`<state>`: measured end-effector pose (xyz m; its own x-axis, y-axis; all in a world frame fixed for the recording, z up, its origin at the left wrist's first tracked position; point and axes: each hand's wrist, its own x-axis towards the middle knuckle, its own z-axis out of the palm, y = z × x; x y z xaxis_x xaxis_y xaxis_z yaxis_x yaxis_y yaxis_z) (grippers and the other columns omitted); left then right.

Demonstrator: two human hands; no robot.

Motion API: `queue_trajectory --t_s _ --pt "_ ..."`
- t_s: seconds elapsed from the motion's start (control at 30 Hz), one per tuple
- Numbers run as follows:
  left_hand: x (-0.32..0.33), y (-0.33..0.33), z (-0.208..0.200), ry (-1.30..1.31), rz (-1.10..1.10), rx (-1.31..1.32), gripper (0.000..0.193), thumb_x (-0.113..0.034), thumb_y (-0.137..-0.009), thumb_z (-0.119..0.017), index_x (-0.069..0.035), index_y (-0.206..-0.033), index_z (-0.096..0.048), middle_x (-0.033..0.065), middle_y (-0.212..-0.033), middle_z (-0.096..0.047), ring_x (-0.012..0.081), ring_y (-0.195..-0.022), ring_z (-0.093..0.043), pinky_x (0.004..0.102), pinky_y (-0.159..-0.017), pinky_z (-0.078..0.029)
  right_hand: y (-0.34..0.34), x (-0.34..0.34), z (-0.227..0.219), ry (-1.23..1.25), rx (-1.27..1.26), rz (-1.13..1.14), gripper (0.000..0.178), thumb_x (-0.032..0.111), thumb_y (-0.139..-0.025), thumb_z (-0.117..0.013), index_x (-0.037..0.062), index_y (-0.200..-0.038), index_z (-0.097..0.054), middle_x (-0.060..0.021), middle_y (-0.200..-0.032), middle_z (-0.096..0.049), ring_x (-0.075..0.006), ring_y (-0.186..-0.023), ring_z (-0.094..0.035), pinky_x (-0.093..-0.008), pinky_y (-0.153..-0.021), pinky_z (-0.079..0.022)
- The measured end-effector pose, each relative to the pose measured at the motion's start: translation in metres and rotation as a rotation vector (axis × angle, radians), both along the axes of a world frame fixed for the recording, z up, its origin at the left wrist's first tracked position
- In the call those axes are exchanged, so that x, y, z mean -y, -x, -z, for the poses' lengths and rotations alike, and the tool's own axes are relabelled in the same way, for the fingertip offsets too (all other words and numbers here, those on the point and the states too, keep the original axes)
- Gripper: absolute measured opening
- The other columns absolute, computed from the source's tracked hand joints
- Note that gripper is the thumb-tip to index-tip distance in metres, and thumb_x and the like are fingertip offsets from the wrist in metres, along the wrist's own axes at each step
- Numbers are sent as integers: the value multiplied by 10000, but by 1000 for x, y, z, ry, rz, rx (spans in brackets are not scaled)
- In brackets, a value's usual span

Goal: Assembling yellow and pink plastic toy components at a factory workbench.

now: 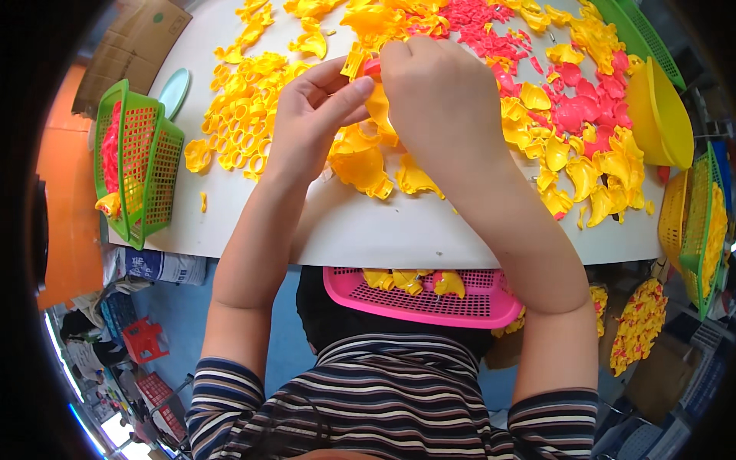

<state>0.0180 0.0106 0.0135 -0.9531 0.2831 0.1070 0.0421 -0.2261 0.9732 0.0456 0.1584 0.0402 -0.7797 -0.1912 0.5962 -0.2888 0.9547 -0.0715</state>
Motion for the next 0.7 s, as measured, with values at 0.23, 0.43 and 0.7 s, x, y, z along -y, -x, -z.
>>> queue_trajectory --t_s 0.23,0.43,0.7 --pt "1 3 12 494 -151 -278 218 -118 -821 -612 74 -924 -611 51 -711 -638 44 -627 -570 185 -533 -435 8 -18 -5 222 387 -294 191 68 -795 -620 -17 -965 -635 -134 -836 -640 -222 -732 -630 -291 -644 -496" --pt "4 5 8 453 -180 -304 212 -141 -746 -613 70 -744 -590 129 -583 -583 165 -503 -565 286 -501 -450 7 -35 -12 509 671 -432 214 28 -856 -570 -13 -1058 -626 -97 -879 -656 -128 -765 -625 -229 -672 -487" --pt "10 6 3 434 -141 -268 191 -121 -814 -613 63 -859 -589 -11 -604 -535 20 -531 -451 193 -455 -347 6 -22 0 421 341 -494 245 34 -843 -586 -19 -1081 -607 -134 -813 -644 -165 -687 -624 -254 -613 -476"
